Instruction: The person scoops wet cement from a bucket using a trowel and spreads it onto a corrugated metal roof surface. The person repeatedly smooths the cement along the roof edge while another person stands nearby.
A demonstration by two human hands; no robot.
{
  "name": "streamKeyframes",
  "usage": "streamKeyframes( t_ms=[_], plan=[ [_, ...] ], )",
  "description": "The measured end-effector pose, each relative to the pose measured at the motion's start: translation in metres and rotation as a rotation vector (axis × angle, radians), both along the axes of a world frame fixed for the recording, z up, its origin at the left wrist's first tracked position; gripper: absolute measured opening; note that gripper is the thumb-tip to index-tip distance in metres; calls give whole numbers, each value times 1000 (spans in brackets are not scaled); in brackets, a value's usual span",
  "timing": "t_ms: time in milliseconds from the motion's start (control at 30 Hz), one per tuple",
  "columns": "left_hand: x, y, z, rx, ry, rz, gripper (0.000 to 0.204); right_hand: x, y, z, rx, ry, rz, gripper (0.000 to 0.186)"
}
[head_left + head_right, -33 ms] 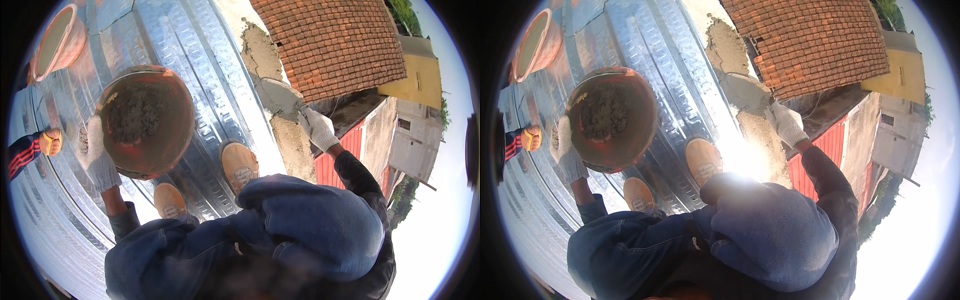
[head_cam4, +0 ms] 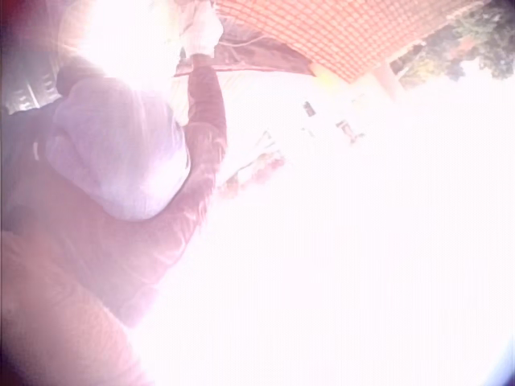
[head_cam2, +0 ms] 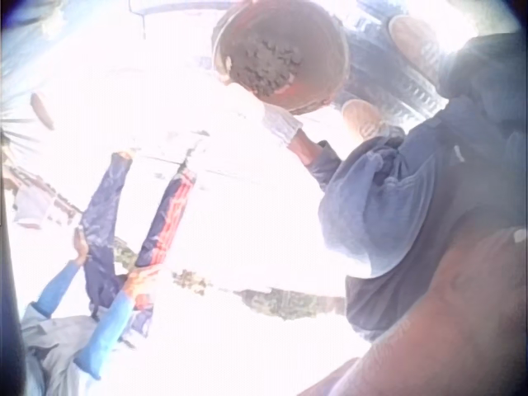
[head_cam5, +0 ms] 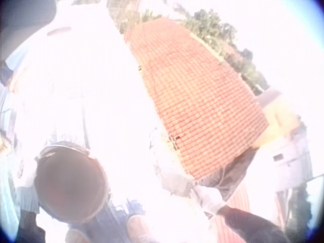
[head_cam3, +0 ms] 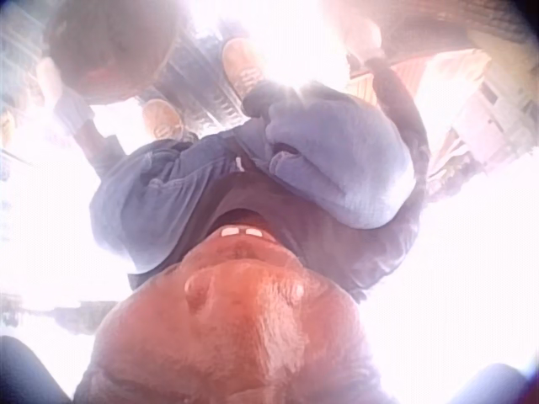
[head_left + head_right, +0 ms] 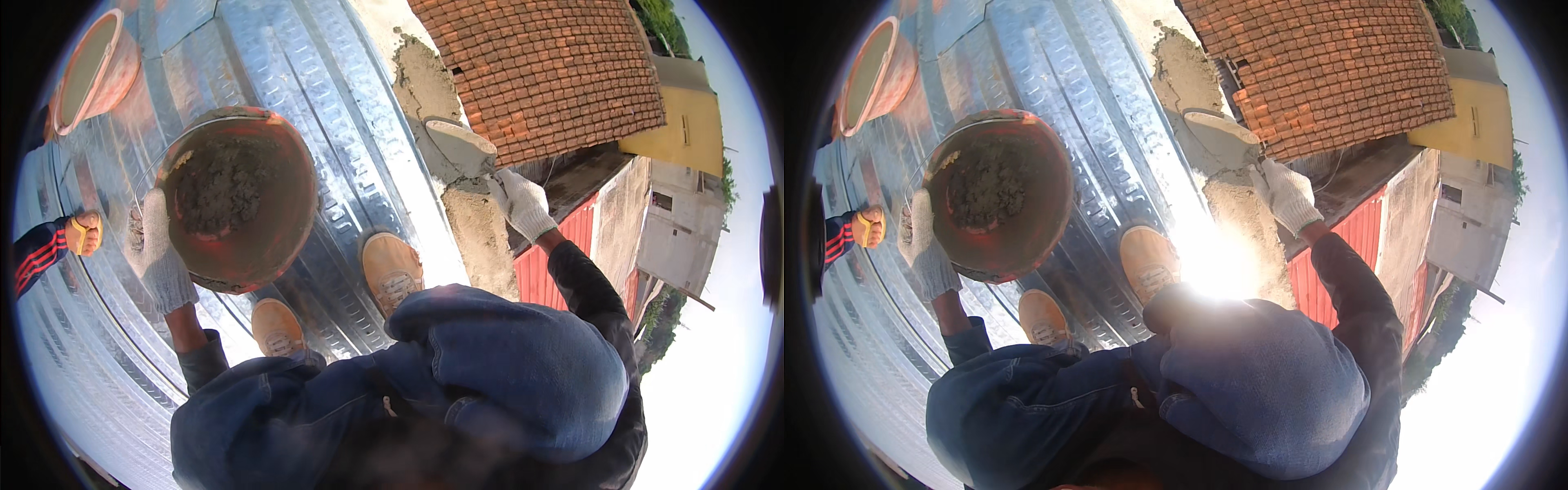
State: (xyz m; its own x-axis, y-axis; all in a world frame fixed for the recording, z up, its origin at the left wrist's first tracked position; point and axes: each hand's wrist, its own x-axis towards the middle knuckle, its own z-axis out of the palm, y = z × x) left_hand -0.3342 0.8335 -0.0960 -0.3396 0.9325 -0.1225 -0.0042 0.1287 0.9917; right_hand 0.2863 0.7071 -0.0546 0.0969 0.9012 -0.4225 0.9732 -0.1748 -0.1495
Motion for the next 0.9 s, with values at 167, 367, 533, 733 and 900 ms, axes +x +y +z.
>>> streamKeyframes(
  t_ms=[167, 367, 533, 733, 900],
  plan=[
    [0, 12, 4, -2, 62, -57, 29, 29, 83, -16, 135, -155, 286, 37],
    [28, 5, 25, 3, 147, -93, 28, 39, 180, -30, 205, -202, 479, 32],
    [26, -2, 35, -57, 302, -71, 29, 18, 239, -33, 223, -138, 433, 36],
    [36, 8, 42, -115, 222, -74, 28, 27, 280, -53, 118, 101, 399, 48],
    [33, 0, 44, -69, 195, -79, 29, 21, 242, -14, -208, 175, 317, 43]
  ],
)
